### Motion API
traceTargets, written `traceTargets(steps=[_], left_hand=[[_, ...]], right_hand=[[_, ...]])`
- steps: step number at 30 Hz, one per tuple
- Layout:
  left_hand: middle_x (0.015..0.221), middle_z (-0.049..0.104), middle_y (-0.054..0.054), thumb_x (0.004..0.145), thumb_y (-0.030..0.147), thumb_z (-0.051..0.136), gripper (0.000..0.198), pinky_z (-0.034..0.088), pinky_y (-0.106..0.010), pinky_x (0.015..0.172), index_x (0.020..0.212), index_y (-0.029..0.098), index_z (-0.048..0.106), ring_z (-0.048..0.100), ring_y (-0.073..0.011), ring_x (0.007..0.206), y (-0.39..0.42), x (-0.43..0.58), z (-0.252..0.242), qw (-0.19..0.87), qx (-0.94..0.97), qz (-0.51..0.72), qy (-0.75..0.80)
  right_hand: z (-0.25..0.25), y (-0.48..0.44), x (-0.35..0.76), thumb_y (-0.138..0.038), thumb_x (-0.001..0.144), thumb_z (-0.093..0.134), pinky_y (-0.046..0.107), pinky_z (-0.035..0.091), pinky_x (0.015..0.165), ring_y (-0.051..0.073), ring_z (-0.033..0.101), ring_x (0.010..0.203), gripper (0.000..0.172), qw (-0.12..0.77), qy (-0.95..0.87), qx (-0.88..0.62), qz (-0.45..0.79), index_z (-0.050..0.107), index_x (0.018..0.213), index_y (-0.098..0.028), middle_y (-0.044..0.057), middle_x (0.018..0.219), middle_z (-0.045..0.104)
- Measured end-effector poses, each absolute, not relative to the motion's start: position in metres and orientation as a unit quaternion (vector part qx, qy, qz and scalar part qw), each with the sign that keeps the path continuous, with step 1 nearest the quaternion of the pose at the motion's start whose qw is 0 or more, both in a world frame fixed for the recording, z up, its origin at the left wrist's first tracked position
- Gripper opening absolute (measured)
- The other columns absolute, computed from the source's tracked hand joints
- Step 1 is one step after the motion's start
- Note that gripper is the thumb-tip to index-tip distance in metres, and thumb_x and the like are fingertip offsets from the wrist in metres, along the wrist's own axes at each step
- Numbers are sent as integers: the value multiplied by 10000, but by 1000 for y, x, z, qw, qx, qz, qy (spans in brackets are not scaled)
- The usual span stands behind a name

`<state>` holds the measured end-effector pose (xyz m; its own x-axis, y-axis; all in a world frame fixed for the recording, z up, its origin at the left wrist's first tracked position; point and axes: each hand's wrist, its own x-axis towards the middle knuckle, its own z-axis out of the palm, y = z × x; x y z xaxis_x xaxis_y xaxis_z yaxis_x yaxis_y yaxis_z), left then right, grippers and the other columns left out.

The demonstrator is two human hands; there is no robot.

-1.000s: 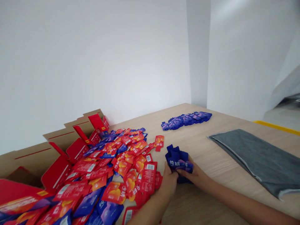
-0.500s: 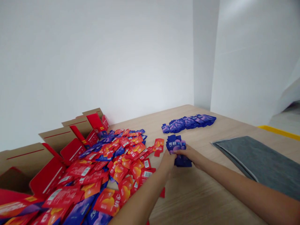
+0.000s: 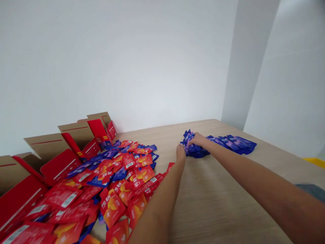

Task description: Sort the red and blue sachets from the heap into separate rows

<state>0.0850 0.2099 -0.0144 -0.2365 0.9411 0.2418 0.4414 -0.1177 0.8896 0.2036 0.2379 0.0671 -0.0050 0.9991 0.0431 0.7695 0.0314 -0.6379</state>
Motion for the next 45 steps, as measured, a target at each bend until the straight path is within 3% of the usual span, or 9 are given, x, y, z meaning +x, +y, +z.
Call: traceTargets(steps=[3,6,10,15,23,28,32,40,45], left_hand=[[1372,492,-145,907,318,322,442,277,-397,1106,1269,149,511,382,-231,1326,220,91,-34,262,561,478,623],[1431,427,-107,905,332,344,445,213,-375,1136,1301,184,483,282,-214,1378,225,99,-45,260,577,466,618],[1451,396,-110,885,377,401,491,201,-388,1137,1333,181,442,256,-239,1387,225,102,-47,251,590,451,621],[1482,305,-188,867,430,437,597,178,-408,1138,1360,98,389,225,-269,1395,215,99,-44,227,572,447,649],[1406,436,-182,886,403,415,495,273,-396,1100,1273,108,505,362,-258,1332,211,87,-39,192,561,464,658],[1263,590,-120,887,364,438,371,321,-375,1072,1143,163,615,485,-225,1227,217,74,-35,182,605,465,621],[1300,556,-143,860,398,505,406,299,-372,1081,1160,143,607,458,-239,1251,216,72,-35,158,624,451,618],[1171,636,-118,906,403,425,371,382,-343,988,1116,170,623,554,-222,1109,214,64,-31,119,613,428,653],[1104,662,-106,944,350,311,389,393,-368,949,1012,197,662,561,-231,1076,211,62,-28,110,581,424,686]], right_hand=[[52,261,200,-322,567,759,402,500,765,365,630,990,629,199,-710,-655,165,602,1107,-40,246,1041,677],[36,269,200,-380,715,652,379,472,827,339,615,1046,518,162,-739,-644,115,613,1104,-40,257,1084,659],[18,258,206,-299,887,430,352,425,893,265,598,1084,383,150,-770,-618,45,588,1166,-90,200,1151,645],[9,228,218,-245,913,343,402,392,905,302,540,1107,406,162,-796,-580,-56,536,1217,-56,223,1169,610],[10,198,223,-231,866,398,434,360,908,335,510,1016,308,171,-816,-533,-145,622,984,-56,231,1011,627],[4,210,226,-251,893,353,418,375,932,301,502,1108,387,217,-819,-517,-121,546,1195,-104,181,1207,593],[-7,214,220,-245,899,333,461,367,965,282,458,1229,437,190,-828,-519,-94,489,1304,-190,108,1362,515],[-13,187,215,-197,902,332,459,343,980,256,476,1231,398,187,-856,-471,-100,580,1213,-211,96,1316,564],[-15,189,223,-230,899,366,418,375,973,255,470,1234,426,223,-830,-501,-101,502,1298,-169,126,1343,530]])
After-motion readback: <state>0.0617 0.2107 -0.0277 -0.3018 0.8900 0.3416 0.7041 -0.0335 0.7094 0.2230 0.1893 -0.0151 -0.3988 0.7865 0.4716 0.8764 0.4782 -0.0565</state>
